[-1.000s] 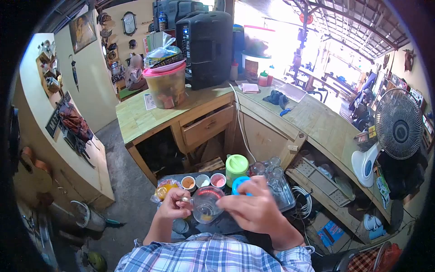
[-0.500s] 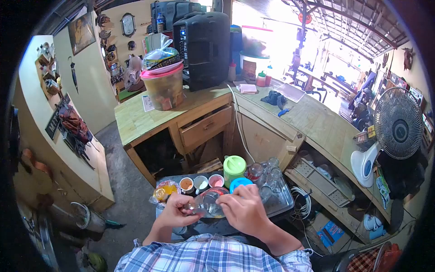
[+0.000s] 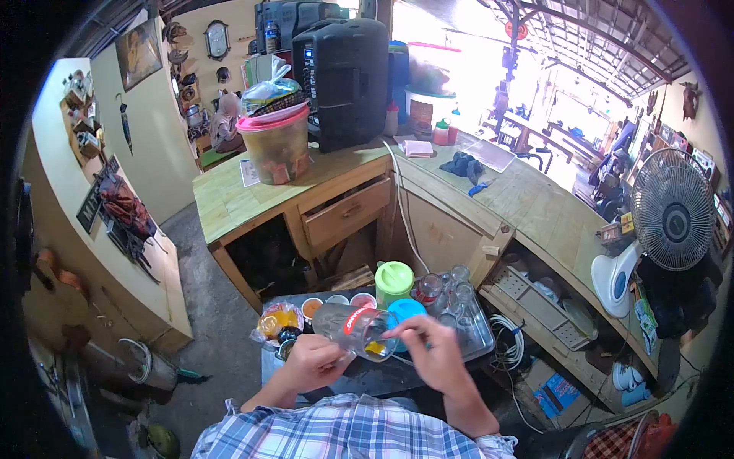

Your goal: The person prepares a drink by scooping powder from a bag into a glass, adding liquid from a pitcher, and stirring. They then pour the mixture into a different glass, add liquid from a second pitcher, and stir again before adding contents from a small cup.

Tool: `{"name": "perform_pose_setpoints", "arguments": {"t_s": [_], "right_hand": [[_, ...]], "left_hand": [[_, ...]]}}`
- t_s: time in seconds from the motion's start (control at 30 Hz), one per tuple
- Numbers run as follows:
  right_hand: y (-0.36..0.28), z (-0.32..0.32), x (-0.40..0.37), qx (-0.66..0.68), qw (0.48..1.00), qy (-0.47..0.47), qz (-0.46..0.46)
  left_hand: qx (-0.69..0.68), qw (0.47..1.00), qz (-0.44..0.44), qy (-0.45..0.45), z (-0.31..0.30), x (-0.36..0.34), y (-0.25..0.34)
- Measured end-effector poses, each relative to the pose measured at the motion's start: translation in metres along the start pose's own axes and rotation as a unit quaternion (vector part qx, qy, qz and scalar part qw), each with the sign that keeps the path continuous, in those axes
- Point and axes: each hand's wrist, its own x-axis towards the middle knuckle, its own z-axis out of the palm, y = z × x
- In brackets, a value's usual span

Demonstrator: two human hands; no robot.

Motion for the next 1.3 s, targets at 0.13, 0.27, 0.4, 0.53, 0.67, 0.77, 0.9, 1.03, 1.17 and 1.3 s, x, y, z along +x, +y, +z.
{"name": "perform_pose_setpoints", "arguments": {"t_s": [0.13,0.27,0.4,0.53,0.67,0.77,0.9,1.03,1.17,1.3], "right_hand": [[0.017,-0.013,-0.003,0.267,0.951,0.132,0.082],[0.019,0.0,-0.007,0.213,0.963,-0.008,0.163],[0.032,-0.002,-0.008,0.372,0.91,0.061,0.171],[0.034,0.001,-0.009,0.383,0.9,0.067,0.199],[0.025,0.013,-0.013,0.458,0.852,-0.01,0.255],[0.029,-0.013,-0.011,0.482,0.85,0.019,0.212],[0.036,0.033,-0.019,0.464,0.844,-0.05,0.264],[0.033,-0.007,-0.016,0.463,0.862,0.013,0.205],[0.023,0.017,-0.013,0.395,0.894,-0.05,0.206],[0.032,0.005,-0.016,0.391,0.913,-0.019,0.119]], "left_hand": [[0.06,0.998,0.031,0.009,0.007,0.0,-0.001],[0.104,0.994,0.03,0.007,0.011,0.0,-0.001],[0.093,0.994,0.052,0.039,0.015,0.001,-0.004],[0.111,0.992,0.045,0.037,0.015,-0.002,-0.007],[0.122,0.99,0.059,0.042,0.015,0.0,-0.005],[0.131,0.989,0.049,0.046,0.013,-0.005,-0.012],[0.127,0.989,0.07,0.043,0.016,0.001,-0.006],[0.126,0.989,0.053,0.06,0.014,-0.009,-0.016],[0.1,0.993,0.047,0.049,0.015,-0.008,-0.011],[0.081,0.996,0.021,0.036,0.01,-0.015,-0.015]]}}
